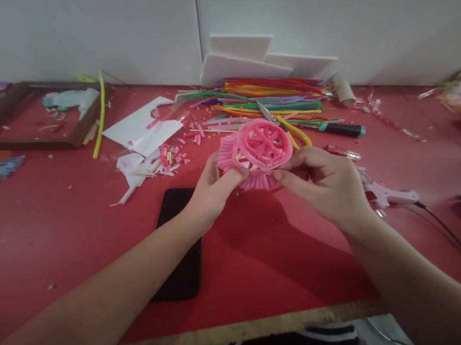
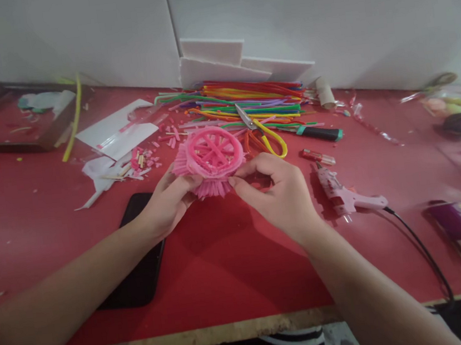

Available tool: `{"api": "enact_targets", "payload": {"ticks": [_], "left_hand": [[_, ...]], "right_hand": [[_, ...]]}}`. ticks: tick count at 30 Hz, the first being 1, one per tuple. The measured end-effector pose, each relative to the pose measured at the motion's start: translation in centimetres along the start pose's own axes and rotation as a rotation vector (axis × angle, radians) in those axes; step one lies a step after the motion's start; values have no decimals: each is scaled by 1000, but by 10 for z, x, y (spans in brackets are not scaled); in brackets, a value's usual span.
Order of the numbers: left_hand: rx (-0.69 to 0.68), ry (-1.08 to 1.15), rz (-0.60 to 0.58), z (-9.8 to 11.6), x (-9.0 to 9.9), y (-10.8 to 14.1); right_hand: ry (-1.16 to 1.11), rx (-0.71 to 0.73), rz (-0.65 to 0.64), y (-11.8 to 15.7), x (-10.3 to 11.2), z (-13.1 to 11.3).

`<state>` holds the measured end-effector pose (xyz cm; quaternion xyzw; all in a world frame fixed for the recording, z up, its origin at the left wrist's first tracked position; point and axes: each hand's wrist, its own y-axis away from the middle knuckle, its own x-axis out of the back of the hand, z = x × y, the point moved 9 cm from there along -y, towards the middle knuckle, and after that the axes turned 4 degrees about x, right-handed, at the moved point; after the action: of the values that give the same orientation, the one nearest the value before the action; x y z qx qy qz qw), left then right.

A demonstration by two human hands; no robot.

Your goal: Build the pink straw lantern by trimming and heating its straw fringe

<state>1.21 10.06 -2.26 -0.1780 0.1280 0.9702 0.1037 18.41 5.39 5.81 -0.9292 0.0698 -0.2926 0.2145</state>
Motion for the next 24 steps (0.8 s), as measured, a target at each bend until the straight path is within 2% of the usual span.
{"api": "enact_targets", "payload": {"ticks": [15,24], "left_hand": [[-26,9,-26,-1,-1,2],[-86,-102,-71,4,-4,3]], "right_hand": [[70,29,26,1,4,-4],[59,8,10,-1,8,5]]}}
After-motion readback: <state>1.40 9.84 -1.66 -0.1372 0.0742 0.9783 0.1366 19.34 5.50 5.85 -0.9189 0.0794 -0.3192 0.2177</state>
